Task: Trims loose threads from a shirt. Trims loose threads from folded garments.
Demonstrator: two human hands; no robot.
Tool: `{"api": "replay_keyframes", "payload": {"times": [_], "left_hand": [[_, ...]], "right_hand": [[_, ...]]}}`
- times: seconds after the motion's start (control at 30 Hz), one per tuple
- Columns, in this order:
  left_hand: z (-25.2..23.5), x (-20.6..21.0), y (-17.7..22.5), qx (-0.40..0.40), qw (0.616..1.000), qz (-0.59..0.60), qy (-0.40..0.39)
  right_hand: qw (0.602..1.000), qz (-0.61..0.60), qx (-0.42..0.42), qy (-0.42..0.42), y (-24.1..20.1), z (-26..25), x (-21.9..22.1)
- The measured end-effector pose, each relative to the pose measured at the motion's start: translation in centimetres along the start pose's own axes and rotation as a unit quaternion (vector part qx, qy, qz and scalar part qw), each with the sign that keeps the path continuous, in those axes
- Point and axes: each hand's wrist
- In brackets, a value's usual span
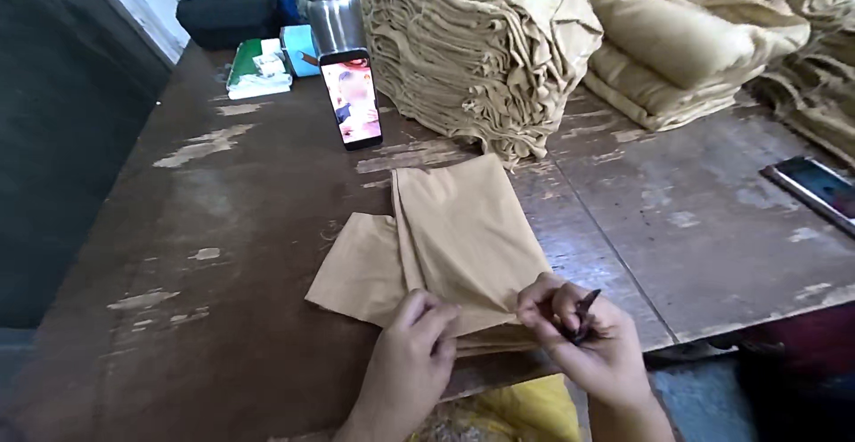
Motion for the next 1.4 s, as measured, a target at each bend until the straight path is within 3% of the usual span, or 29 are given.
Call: {"api": "replay_keyframes", "payload": {"times": [0.13,0.2,0.33,0.4,0.5,0.63,0.83,1.4], "left_hand": [[0.8,1.1,0.3,-0.040,0.995,0.070,0.062],[0.5,1.6,0.3,-0.072,0.979,0.177,0.068],[-0.1,1.2,0.4,-0.153,0.860,0.482,0.067],[0.1,1.4,0.3,-0.162,0.815,0.552,0.073],[0.4,1.5,0.6,-0.186,0.779,0.592,0.088],[0.4,1.8,0.9,-0.209,0.750,0.619,0.107],[0.3,2.1,1.4,-0.231,0.733,0.628,0.123],[1.0,2.4,0.9,-0.182,0.764,0.606,0.129]], "right_hand": [[0.995,0.074,-0.039,0.063,-0.2,-1.8,0.0],[0.988,0.133,-0.041,0.073,0.7,-2.0,0.9],[0.986,0.165,0.019,0.003,2.2,-0.2,2.8],[0.988,0.144,0.038,-0.027,1.9,0.8,2.7],[0.985,0.144,0.060,-0.070,0.7,1.7,1.5],[0.960,0.243,0.053,-0.127,-0.4,2.5,0.3],[0.942,0.314,0.038,-0.112,-0.7,2.5,0.8],[0.923,0.380,-0.012,-0.060,-1.0,1.4,3.5]]}}
Point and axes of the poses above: each hand's wrist, its own z-axis away from the middle knuckle, its own x-axis out of the palm, y = z × x, and after that the axes turned 3 degrees about x, right-handed
